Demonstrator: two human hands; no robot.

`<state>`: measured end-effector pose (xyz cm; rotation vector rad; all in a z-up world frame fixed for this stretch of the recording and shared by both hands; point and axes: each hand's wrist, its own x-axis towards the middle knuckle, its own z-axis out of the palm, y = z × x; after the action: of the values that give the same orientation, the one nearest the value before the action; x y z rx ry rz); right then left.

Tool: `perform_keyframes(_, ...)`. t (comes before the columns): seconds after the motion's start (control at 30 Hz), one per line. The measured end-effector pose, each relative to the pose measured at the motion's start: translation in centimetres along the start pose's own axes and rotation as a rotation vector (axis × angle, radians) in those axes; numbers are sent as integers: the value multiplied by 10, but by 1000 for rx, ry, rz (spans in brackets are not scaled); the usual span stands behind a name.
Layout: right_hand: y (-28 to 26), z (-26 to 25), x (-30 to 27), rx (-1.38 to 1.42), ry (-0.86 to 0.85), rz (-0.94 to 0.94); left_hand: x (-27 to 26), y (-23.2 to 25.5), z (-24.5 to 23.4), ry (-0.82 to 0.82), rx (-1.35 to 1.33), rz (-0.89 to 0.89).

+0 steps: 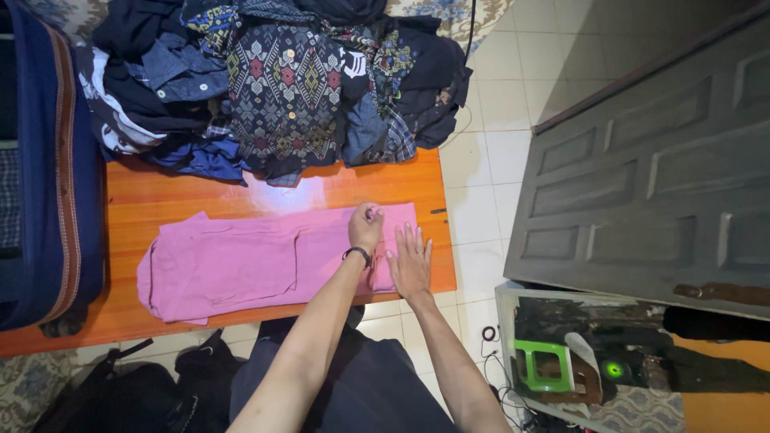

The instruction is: The person folds a pink shirt and a patterned shirt by hand on a wooden surface and places them into a suitcase.

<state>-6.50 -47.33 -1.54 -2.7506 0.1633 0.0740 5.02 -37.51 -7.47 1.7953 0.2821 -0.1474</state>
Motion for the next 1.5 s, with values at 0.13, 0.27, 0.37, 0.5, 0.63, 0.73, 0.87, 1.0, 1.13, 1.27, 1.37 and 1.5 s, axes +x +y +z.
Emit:
perform_keyframes(0.13, 1, -1, -1, 91, 37, 14, -3, 16, -11, -6, 111, -72)
perform_keyframes(0.27, 2, -6, -1, 279, 350, 168, -22, 47, -26, 115, 295, 184)
perform_keyframes(0.37, 2, -8, 3, 319, 410, 317, -50, 66, -45, -68, 436, 426)
perform_keyframes(0.5, 9, -3, 15, 379, 357, 422, -72, 69, -51, -339, 694, 755)
perform_keyframes(0.63, 27, 4, 26, 502, 143, 636, -84, 56, -68, -441, 779, 594)
perform_keyframes(0.73, 45, 16, 28, 513, 90, 573, -84, 48, -76, -461, 781, 621)
perform_keyframes(0.87, 64, 21, 34, 613, 71, 607, -79, 39, -64, -435, 794, 638)
perform_keyframes(1.0, 70, -6, 34, 623, 75, 681, -76, 29, -39, -460, 764, 665)
perform_keyframes(1.13, 58, -52, 35, 485, 155, 646, -79, 53, -18, -462, 649, 584)
perform_keyframes(1.27, 32, -81, 31, 394, 214, 495, -91, 84, -5, -431, 369, 301)
perform_keyframes(1.37, -1, -83, 26, 452, 267, 378, -80, 85, -5, -446, 109, 76)
perform_keyframes(1.5, -49, -73, 20, 583, 100, 295, -62, 65, -22, -422, -247, -205)
